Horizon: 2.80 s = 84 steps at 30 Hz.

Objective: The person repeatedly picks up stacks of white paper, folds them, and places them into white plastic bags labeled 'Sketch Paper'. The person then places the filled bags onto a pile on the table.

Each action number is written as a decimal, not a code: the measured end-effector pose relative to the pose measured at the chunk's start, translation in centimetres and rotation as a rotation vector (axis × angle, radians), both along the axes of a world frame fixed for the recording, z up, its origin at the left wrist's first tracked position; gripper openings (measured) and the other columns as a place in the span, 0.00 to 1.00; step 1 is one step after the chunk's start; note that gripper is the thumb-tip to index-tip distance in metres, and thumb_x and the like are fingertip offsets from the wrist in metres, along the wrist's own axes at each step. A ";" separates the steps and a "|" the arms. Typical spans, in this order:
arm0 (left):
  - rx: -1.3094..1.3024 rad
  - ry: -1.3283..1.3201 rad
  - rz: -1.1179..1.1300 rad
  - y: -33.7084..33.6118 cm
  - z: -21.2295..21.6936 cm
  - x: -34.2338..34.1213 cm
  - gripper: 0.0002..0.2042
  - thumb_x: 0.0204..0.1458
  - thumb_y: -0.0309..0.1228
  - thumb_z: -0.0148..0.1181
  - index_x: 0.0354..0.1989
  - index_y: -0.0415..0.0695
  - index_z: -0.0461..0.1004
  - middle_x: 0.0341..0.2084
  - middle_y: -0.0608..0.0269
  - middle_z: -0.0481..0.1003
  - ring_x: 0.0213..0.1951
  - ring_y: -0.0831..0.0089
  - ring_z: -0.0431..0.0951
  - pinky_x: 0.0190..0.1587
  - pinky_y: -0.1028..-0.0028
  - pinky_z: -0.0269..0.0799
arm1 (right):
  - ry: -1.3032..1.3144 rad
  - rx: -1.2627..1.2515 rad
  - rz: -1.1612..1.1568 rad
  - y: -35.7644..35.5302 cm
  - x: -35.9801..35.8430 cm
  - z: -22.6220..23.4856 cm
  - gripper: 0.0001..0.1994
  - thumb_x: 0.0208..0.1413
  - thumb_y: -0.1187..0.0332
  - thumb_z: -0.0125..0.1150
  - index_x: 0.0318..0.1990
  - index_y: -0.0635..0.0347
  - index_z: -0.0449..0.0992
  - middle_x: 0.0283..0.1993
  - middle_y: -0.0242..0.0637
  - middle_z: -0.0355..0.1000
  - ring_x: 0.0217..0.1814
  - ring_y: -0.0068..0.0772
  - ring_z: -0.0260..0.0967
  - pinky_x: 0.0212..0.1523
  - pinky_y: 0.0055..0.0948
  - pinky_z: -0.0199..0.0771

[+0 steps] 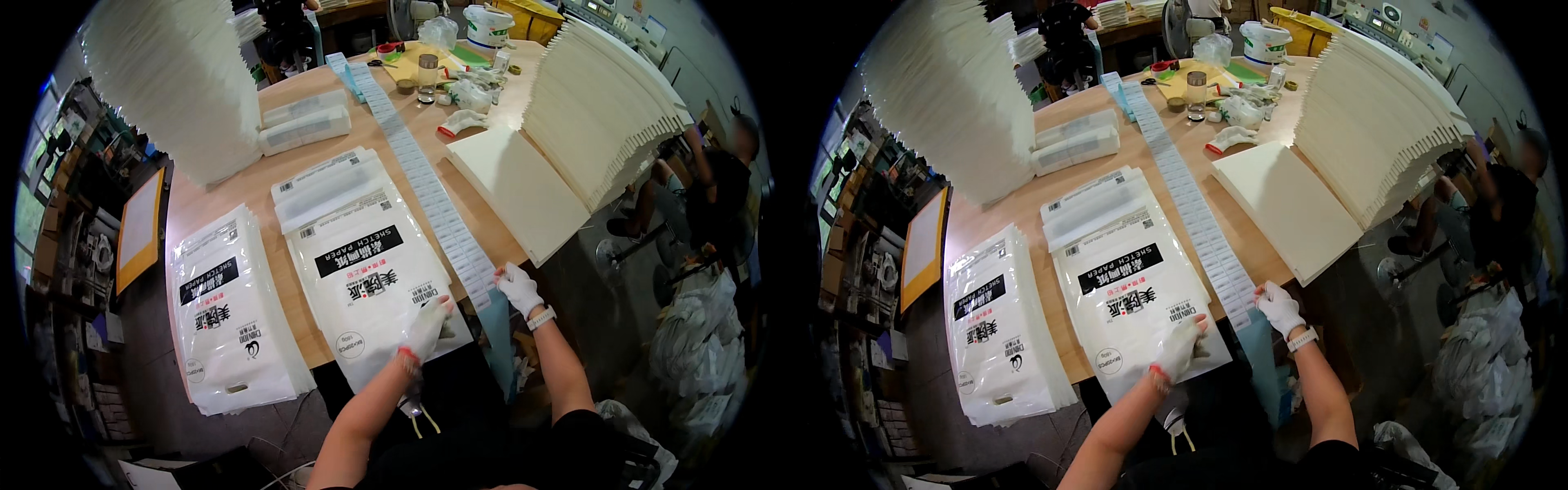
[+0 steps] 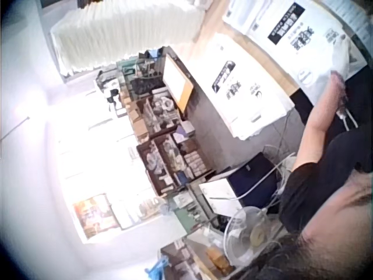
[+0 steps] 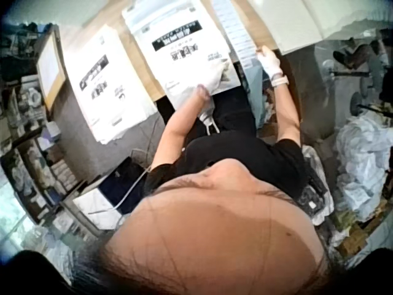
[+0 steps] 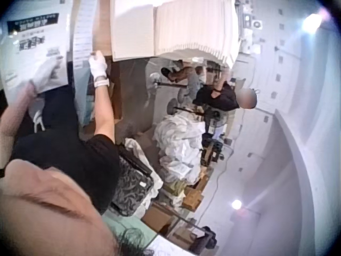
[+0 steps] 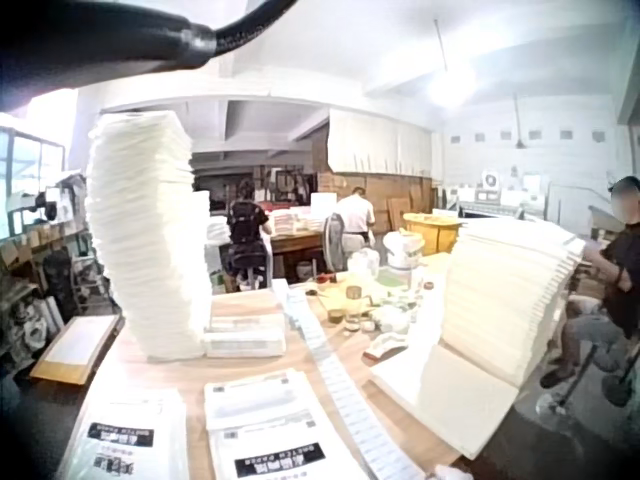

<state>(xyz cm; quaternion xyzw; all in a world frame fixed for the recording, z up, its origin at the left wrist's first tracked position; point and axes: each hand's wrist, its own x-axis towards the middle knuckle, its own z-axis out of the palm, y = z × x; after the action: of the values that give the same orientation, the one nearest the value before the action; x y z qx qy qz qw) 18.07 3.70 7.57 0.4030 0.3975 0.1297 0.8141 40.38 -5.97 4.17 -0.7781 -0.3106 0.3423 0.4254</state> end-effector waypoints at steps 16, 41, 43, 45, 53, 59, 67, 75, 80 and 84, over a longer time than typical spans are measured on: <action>-0.058 0.076 -0.100 2.5 -2.0 7.3 0.10 0.49 0.36 0.57 0.21 0.44 0.68 0.12 0.71 0.62 0.12 0.80 0.55 0.14 0.76 0.51 | -0.116 0.177 0.022 -1.1 0.6 1.6 0.08 0.47 0.81 0.49 0.34 0.75 0.73 0.33 0.41 0.73 0.35 0.25 0.71 0.38 0.22 0.71; 0.820 0.462 0.452 -4.1 -4.2 -23.5 0.08 0.47 0.26 0.55 0.36 0.37 0.71 0.25 0.57 0.70 0.27 0.67 0.72 0.30 0.73 0.68 | -0.040 0.018 0.267 36.6 -20.5 -0.7 0.06 0.49 0.69 0.51 0.29 0.57 0.75 0.21 0.30 0.68 0.18 0.18 0.62 0.20 0.19 0.63; 0.746 0.559 0.486 -5.1 -5.1 -25.5 0.08 0.47 0.26 0.55 0.36 0.38 0.71 0.24 0.58 0.71 0.27 0.69 0.72 0.30 0.73 0.67 | -0.169 0.000 0.266 38.1 -20.5 -1.9 0.08 0.48 0.67 0.50 0.29 0.56 0.76 0.23 0.35 0.71 0.22 0.27 0.66 0.25 0.26 0.65; 0.552 0.570 0.525 -6.1 -7.0 -26.4 0.08 0.49 0.26 0.54 0.37 0.37 0.71 0.22 0.60 0.70 0.25 0.72 0.71 0.30 0.74 0.67 | -0.258 -0.019 0.272 38.7 -20.6 -2.5 0.09 0.47 0.65 0.50 0.29 0.54 0.77 0.24 0.39 0.73 0.26 0.33 0.69 0.29 0.30 0.67; 0.359 0.507 0.539 -4.6 -7.1 -24.7 0.11 0.50 0.29 0.53 0.40 0.36 0.69 0.25 0.61 0.71 0.27 0.75 0.71 0.30 0.76 0.67 | -0.366 0.008 0.298 39.4 -19.7 -4.1 0.07 0.50 0.68 0.50 0.30 0.57 0.75 0.20 0.31 0.69 0.17 0.19 0.61 0.20 0.23 0.62; 0.487 0.580 0.530 -4.3 -8.4 -23.5 0.15 0.49 0.35 0.55 0.41 0.36 0.69 0.28 0.59 0.71 0.32 0.73 0.71 0.34 0.73 0.67 | -0.573 0.053 0.334 38.0 -21.4 -1.6 0.08 0.48 0.67 0.52 0.30 0.58 0.75 0.24 0.38 0.72 0.26 0.37 0.68 0.29 0.32 0.67; 0.234 0.163 0.376 -3.5 -7.1 -20.7 0.13 0.54 0.36 0.50 0.37 0.37 0.71 0.27 0.62 0.71 0.29 0.77 0.68 0.32 0.75 0.65 | -0.729 -0.010 0.268 36.6 -22.3 0.5 0.19 0.46 0.63 0.55 0.46 0.60 0.67 0.41 0.46 0.68 0.45 0.47 0.66 0.42 0.40 0.67; 0.971 -0.046 0.286 2.4 3.0 -20.1 0.12 0.52 0.29 0.47 0.41 0.36 0.70 0.31 0.50 0.71 0.28 0.58 0.72 0.32 0.70 0.68 | -0.805 -0.148 0.241 13.6 -14.4 6.2 0.12 0.54 0.61 0.47 0.38 0.59 0.70 0.39 0.46 0.70 0.39 0.50 0.66 0.42 0.41 0.65; 1.167 -0.092 0.176 2.6 9.3 -21.8 0.10 0.51 0.27 0.50 0.39 0.36 0.70 0.33 0.48 0.72 0.32 0.56 0.74 0.34 0.69 0.70 | 0.611 0.039 0.055 2.1 -16.5 2.6 0.12 0.56 0.66 0.48 0.40 0.67 0.70 0.37 0.38 0.72 0.37 0.29 0.69 0.40 0.27 0.69; 1.484 0.202 0.818 0.7 7.2 -28.7 0.15 0.50 0.28 0.48 0.46 0.38 0.67 0.39 0.50 0.70 0.40 0.59 0.73 0.41 0.64 0.71 | 0.463 0.231 0.161 8.0 -24.7 5.7 0.12 0.55 0.71 0.45 0.44 0.66 0.70 0.38 0.33 0.70 0.37 0.22 0.66 0.40 0.22 0.68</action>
<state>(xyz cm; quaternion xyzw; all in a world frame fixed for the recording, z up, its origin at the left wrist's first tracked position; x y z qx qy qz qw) -10.67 4.39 14.75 0.6663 0.3945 0.6038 0.1892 15.63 2.06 9.92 -0.5981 -0.3027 0.5062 0.5426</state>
